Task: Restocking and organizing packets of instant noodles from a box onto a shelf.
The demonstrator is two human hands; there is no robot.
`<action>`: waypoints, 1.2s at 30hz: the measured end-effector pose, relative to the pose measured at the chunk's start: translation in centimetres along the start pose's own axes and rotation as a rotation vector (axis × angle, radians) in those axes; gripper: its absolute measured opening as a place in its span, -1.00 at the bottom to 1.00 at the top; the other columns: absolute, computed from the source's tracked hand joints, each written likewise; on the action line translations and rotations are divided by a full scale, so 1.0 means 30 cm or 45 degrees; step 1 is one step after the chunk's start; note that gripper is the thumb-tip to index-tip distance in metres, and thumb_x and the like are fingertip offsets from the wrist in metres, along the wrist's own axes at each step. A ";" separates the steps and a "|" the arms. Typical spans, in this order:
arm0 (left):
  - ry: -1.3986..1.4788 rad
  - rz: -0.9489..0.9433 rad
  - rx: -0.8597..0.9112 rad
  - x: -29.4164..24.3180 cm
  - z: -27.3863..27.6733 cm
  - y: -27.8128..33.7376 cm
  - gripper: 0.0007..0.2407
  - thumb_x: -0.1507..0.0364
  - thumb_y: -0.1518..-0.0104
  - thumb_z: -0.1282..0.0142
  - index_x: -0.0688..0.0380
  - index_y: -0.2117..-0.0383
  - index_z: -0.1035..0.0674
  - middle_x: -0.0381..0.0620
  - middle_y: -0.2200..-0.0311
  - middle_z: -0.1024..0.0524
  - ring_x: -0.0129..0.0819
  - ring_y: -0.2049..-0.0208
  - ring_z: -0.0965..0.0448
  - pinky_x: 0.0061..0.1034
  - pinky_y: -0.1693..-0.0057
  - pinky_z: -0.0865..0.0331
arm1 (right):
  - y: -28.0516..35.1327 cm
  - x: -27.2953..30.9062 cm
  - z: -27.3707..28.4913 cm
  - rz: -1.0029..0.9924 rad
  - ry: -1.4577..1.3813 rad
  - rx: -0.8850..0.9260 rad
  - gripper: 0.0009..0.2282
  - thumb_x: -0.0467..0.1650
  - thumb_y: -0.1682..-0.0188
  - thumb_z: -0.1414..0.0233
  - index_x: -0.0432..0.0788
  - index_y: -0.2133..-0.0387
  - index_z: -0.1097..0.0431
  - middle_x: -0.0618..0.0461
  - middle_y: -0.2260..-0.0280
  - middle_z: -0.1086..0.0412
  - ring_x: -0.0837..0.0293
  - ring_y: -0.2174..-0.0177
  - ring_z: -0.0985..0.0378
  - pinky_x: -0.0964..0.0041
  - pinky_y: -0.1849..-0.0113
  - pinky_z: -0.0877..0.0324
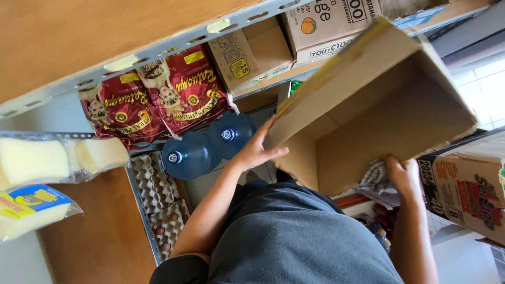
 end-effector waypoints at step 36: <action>0.413 -0.165 -0.982 0.251 0.375 0.748 -0.44 0.31 -0.41 0.15 0.21 -0.48 -0.01 0.09 -0.49 -0.03 -0.13 -0.50 -0.03 -0.36 -0.53 0.08 | 0.291 0.251 -1.882 0.567 0.155 1.327 -0.73 -0.27 -0.02 -0.19 -0.24 0.18 -0.55 -0.04 0.19 -0.62 0.16 0.22 -0.63 0.17 0.10 -0.51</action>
Point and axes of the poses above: each hand's wrist, its own y-axis away from the middle knuckle, its own z-axis out of the back of the hand, x = y × z, the point moved 9 cm from there along -y, towards the middle knuckle
